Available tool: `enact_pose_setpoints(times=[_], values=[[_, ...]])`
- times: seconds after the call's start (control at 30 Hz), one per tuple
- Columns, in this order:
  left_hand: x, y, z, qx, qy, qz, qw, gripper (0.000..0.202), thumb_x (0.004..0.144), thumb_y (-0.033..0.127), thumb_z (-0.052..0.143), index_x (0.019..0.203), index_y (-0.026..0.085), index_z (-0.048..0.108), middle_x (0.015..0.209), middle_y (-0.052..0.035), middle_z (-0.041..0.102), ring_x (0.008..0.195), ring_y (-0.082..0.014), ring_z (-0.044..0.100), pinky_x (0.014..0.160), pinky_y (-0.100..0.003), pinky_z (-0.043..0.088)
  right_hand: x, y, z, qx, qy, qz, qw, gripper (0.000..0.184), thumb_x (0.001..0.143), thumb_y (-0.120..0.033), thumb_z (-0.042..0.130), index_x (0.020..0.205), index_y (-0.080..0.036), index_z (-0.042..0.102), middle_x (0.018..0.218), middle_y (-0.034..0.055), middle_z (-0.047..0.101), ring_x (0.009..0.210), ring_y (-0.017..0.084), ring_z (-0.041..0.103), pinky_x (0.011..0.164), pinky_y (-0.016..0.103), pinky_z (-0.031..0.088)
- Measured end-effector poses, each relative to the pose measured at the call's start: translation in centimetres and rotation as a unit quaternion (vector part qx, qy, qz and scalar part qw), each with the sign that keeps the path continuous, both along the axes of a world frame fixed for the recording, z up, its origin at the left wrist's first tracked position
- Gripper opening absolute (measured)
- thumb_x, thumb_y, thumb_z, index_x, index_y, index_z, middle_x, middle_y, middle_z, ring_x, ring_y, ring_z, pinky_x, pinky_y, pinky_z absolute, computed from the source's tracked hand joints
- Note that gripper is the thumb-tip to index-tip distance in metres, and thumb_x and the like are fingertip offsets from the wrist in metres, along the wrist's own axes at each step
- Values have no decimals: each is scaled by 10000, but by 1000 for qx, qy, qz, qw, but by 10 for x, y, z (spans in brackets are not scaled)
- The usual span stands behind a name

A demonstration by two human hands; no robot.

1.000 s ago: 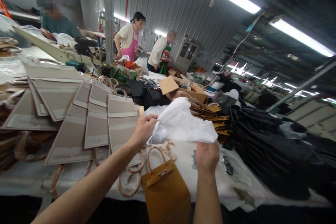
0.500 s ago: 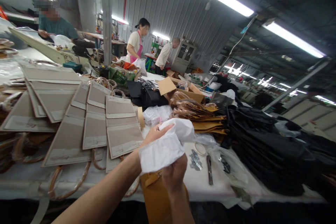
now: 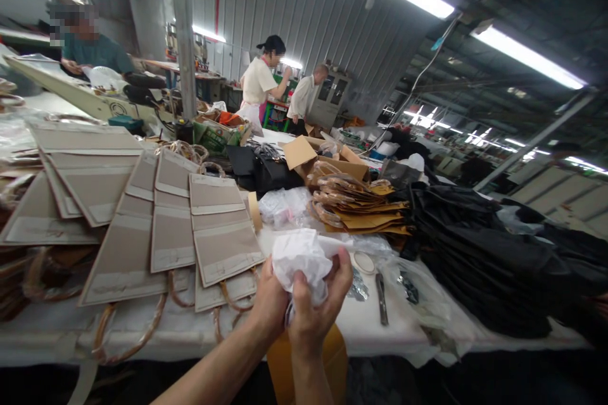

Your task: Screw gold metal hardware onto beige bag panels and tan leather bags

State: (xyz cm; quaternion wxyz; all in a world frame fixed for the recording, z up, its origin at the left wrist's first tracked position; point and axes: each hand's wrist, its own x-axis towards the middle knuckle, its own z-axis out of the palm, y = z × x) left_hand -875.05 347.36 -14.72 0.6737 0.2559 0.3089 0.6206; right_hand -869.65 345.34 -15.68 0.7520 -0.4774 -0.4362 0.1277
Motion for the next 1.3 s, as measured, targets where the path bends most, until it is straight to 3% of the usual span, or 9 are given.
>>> enact_pose_setpoints(times=[0.13, 0.3, 0.47, 0.63, 0.93, 1.03, 1.13, 1.2, 1.3], values=[[-3, -15, 0, 41, -11, -49, 998, 515, 682, 418, 837, 1108, 148, 731, 915, -82, 745, 898, -289, 704, 836, -382, 577, 10, -3, 6, -55, 96, 121, 987, 880, 839, -361, 689, 1623, -229, 310, 1607, 146, 439, 1443, 343, 476, 1143, 487, 449], [-5, -22, -10, 176, 63, -72, 980, 641, 812, 592, 747, 1313, 199, 672, 1225, -117, 717, 1236, -337, 621, 1120, -440, 465, 17, 1, -11, -117, 177, 139, 967, 646, 838, -428, 692, 1430, -188, 596, 1247, 141, 731, 1066, 305, 716, 922, 429, 589], [-4, -2, 2, 149, 89, 19, 985, 611, 906, 536, 709, 1445, 287, 565, 1559, -85, 528, 1434, -311, 489, 1179, -412, 416, -2, -19, -21, -80, 54, 142, 985, 370, 977, -393, 561, 1273, -207, 683, 1245, 130, 711, 1103, 288, 693, 960, 445, 580], [-9, 23, 3, 77, -24, -13, 997, 632, 845, 379, 753, 1451, 318, 586, 1606, -49, 500, 1430, -309, 518, 1167, -416, 459, -15, -27, -14, -17, -144, 82, 986, 430, 902, -393, 699, 1304, -250, 647, 1429, 123, 570, 1362, 331, 519, 1131, 523, 456], [-11, -8, -20, 149, 155, -4, 977, 569, 1044, 601, 403, 1507, 306, 552, 1666, -31, 422, 1584, -286, 279, 1340, -503, 88, -6, 18, -20, -56, 33, 139, 988, 388, 1010, -469, 592, 740, -191, 600, 767, 18, 623, 687, 162, 562, 640, 283, 474], [-9, -5, -22, 169, 234, 24, 957, 516, 1012, 557, 546, 1480, 341, 578, 1680, -14, 397, 1586, -283, 277, 1336, -506, 126, -6, 25, -21, -69, 78, 171, 980, 400, 1035, -488, 534, 780, -189, 607, 701, -2, 583, 656, 158, 540, 624, 281, 463], [-8, -3, -20, 169, 236, 43, 956, 425, 1007, 534, 575, 1378, 352, 674, 1667, -13, 420, 1575, -291, 306, 1325, -506, 189, -6, 30, -20, -58, 107, 138, 983, 297, 1015, -464, 561, 1132, -207, 653, 1101, 72, 694, 973, 206, 662, 837, 319, 537], [-8, -4, -18, 173, 226, 45, 958, 399, 996, 532, 595, 1327, 344, 714, 1669, -18, 416, 1575, -305, 304, 1321, -507, 207, -5, 31, -20, -58, 123, 126, 983, 483, 1010, -432, 537, 1458, -256, 506, 1461, 120, 569, 1291, 249, 587, 1019, 388, 516], [-11, -5, -13, 192, 234, 31, 953, 434, 1008, 561, 551, 1328, 321, 718, 1684, -22, 387, 1582, -325, 283, 1320, -529, 197, -5, 29, -17, -69, 123, 157, 977, 604, 986, -383, 488, 1570, -243, 423, 1535, 137, 533, 1415, 264, 507, 1091, 432, 495]])
